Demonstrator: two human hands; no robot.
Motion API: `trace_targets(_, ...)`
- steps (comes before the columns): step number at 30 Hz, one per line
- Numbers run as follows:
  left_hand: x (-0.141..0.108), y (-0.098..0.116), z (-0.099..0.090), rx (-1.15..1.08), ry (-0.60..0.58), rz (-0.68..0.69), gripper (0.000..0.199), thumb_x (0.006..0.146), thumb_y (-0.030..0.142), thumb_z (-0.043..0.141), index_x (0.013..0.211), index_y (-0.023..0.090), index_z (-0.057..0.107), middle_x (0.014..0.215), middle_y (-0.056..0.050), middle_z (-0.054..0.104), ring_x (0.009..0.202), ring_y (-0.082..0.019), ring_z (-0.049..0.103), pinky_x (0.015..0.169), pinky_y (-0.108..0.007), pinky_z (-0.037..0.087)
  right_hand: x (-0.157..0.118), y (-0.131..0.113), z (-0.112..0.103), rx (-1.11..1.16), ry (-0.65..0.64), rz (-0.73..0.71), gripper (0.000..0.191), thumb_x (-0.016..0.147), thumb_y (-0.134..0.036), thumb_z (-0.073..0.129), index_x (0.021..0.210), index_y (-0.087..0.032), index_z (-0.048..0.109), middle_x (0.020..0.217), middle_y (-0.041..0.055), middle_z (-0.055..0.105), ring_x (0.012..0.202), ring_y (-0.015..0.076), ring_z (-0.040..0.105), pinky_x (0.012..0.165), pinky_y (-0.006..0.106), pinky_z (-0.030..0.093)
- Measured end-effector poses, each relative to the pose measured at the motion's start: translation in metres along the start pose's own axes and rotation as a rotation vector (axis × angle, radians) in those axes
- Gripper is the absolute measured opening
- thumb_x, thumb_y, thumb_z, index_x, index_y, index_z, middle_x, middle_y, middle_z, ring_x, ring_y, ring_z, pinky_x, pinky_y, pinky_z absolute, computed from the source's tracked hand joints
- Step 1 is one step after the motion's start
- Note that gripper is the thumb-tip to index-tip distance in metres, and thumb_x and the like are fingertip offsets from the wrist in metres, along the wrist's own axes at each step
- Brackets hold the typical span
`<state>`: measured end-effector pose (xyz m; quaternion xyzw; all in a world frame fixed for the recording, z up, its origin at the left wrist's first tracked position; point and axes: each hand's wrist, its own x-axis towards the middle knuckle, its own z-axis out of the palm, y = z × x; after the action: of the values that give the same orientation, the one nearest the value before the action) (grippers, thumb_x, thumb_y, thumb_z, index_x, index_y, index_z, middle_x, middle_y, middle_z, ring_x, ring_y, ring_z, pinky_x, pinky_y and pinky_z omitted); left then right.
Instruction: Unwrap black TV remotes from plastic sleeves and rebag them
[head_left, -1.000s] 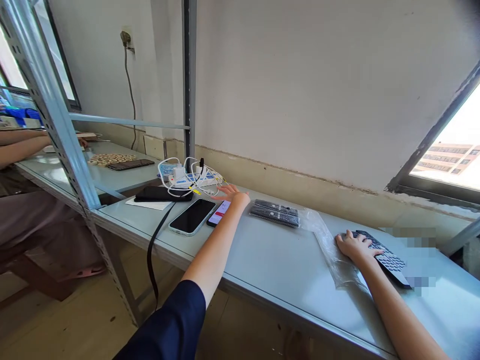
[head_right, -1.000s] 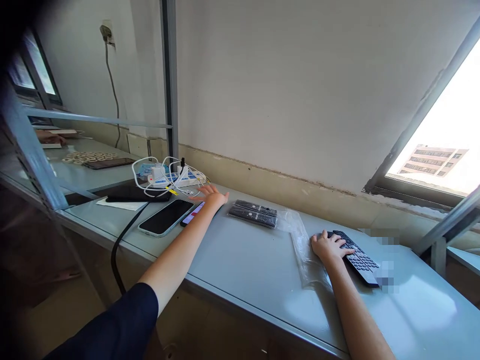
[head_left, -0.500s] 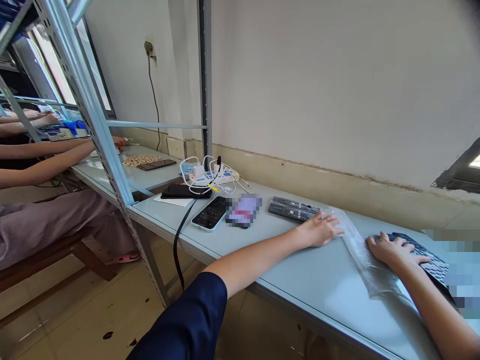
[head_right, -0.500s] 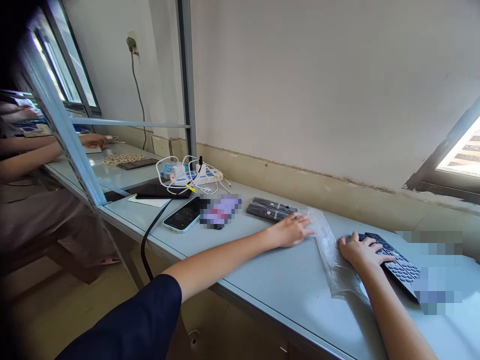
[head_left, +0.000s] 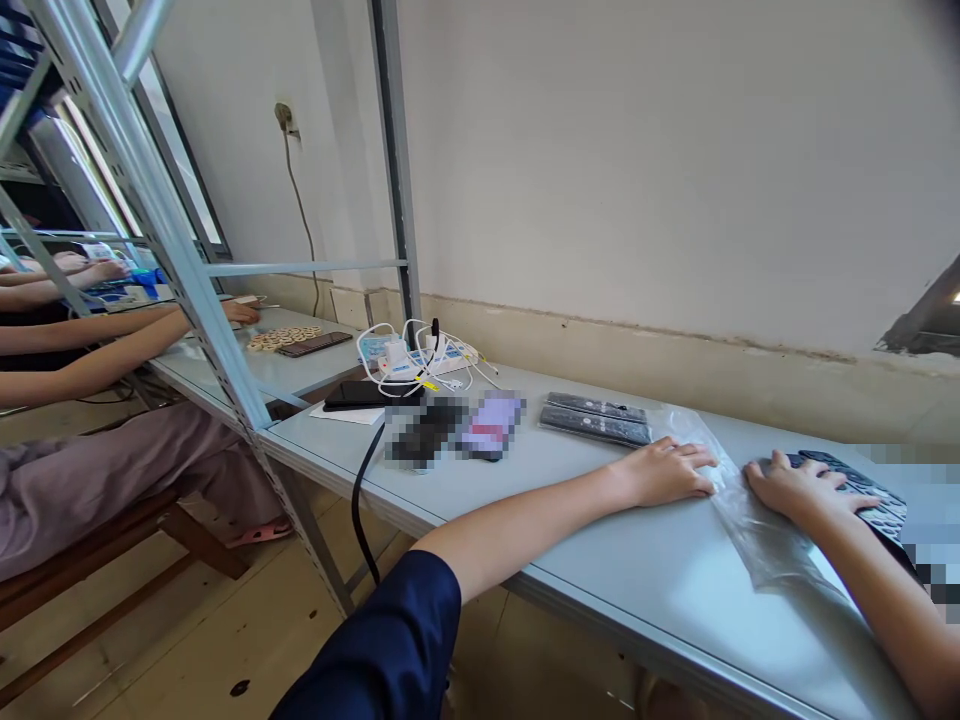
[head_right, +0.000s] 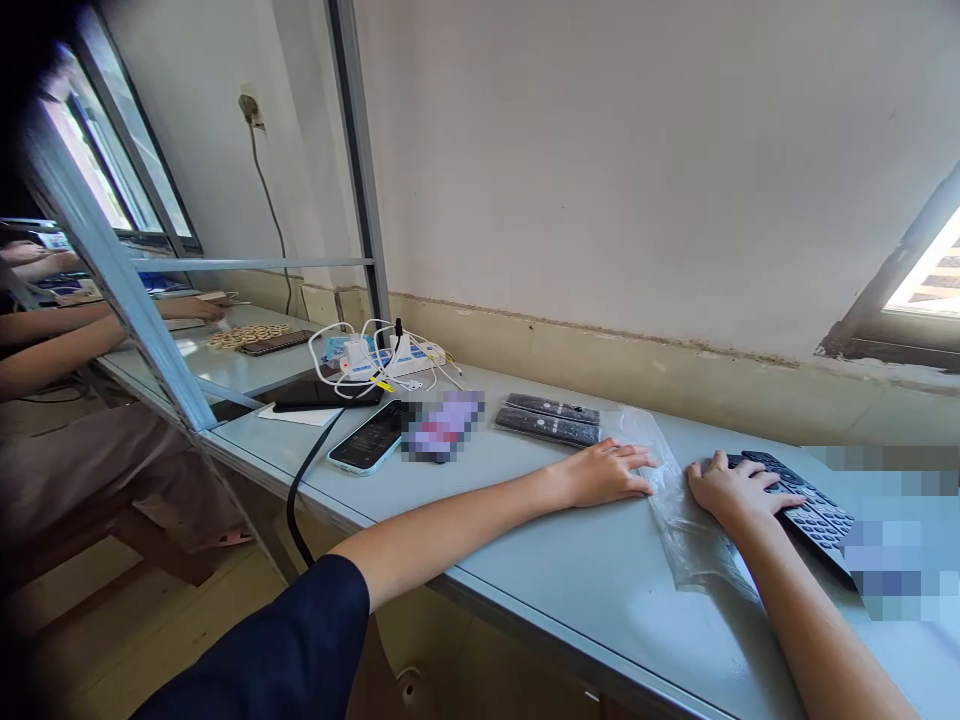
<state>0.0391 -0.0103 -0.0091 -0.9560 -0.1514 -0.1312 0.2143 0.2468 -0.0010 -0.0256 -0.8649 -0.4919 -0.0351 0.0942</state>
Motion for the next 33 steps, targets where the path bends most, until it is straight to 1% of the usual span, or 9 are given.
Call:
trace_targets(1,0.000,0.000,0.000,-0.013,0.002,-0.006,0.027,0.096,0.025,0.044,0.102,0.025,0.071,0.125,-0.005,0.062,0.120,-0.018,0.052,0.092,-0.029,0.043,-0.009,-0.007,-0.008,-0.088,0.008,0.084,0.050,0.085,-0.035,0.035,0.119,-0.011,0.063,0.133,0.0313,0.047,0.125,0.0483,0.041,0.093,0.075,0.026)
trace_targets(2,-0.001,0.000,-0.001,-0.028,0.004,-0.012,0.026,0.096,0.025,0.045,0.101,0.024,0.071,0.125,-0.005,0.062,0.120,-0.018,0.052,0.092,-0.029,0.043,-0.018,-0.013,-0.016,-0.137,0.010,0.097,0.050,0.087,-0.033,0.032,0.121,-0.012,0.062,0.133,0.0289,0.048,0.125,0.0447,0.044,0.096,0.072,0.028)
trace_targets(5,-0.003,-0.001,-0.002,-0.078,0.001,-0.034,0.025,0.095,0.025,0.046,0.100,0.022,0.070,0.123,-0.006,0.062,0.119,-0.018,0.053,0.092,-0.029,0.043,-0.040,-0.026,-0.039,-0.176,-0.046,0.018,0.051,0.090,-0.034,0.030,0.128,-0.018,0.058,0.132,0.0232,0.052,0.122,0.0385,0.049,0.098,0.062,0.035)
trace_targets(9,-0.004,-0.001,-0.003,-0.142,0.024,-0.064,0.021,0.094,0.025,0.051,0.097,0.021,0.071,0.117,-0.007,0.064,0.114,-0.017,0.055,0.090,-0.029,0.044,-0.051,-0.030,-0.056,-0.201,-0.101,-0.035,0.052,0.089,-0.038,0.034,0.133,-0.019,0.056,0.133,0.0210,0.052,0.123,0.0380,0.048,0.095,0.054,0.042)
trace_targets(12,-0.004,-0.001,-0.002,-0.170,0.042,-0.088,0.019,0.093,0.026,0.053,0.092,0.020,0.071,0.114,-0.007,0.065,0.110,-0.017,0.057,0.088,-0.028,0.044,-0.050,-0.031,-0.052,-0.201,-0.044,-0.091,0.051,0.086,-0.035,0.040,0.132,-0.019,0.056,0.128,0.0199,0.057,0.117,0.0362,0.053,0.091,0.048,0.045)
trace_targets(16,-0.003,-0.001,0.000,-0.182,0.035,-0.110,0.020,0.092,0.029,0.054,0.089,0.019,0.070,0.113,-0.006,0.064,0.107,-0.016,0.057,0.087,-0.027,0.043,-0.047,-0.033,-0.039,-0.206,0.015,-0.131,0.049,0.085,-0.033,0.040,0.128,-0.024,0.060,0.124,0.0158,0.059,0.115,0.0351,0.054,0.090,0.048,0.046)
trace_targets(22,-0.004,0.001,0.001,-0.162,0.063,-0.103,0.025,0.092,0.038,0.053,0.087,0.019,0.069,0.109,-0.006,0.065,0.104,-0.016,0.059,0.083,-0.026,0.042,-0.046,-0.032,-0.036,-0.075,0.062,-0.082,0.047,0.085,-0.036,0.042,0.127,-0.025,0.061,0.123,0.0162,0.057,0.113,0.0348,0.055,0.085,0.044,0.049)
trace_targets(28,-0.008,0.006,-0.007,-0.072,0.088,0.012,0.046,0.090,0.053,0.047,0.086,0.014,0.070,0.098,-0.010,0.067,0.098,-0.020,0.060,0.080,-0.029,0.043,-0.048,-0.029,-0.040,0.014,0.090,-0.009,0.048,0.085,-0.037,0.043,0.125,-0.021,0.061,0.123,0.0159,0.057,0.107,0.0322,0.060,0.084,0.041,0.050)
trace_targets(33,-0.011,0.009,-0.011,0.030,0.130,0.139,0.047,0.094,0.050,0.041,0.084,0.015,0.071,0.095,-0.011,0.068,0.094,-0.020,0.060,0.077,-0.029,0.041,-0.051,-0.026,-0.041,-0.023,0.123,-0.015,0.043,0.085,-0.038,0.043,0.114,-0.019,0.068,0.118,0.0174,0.060,0.104,0.0336,0.061,0.079,0.040,0.051)
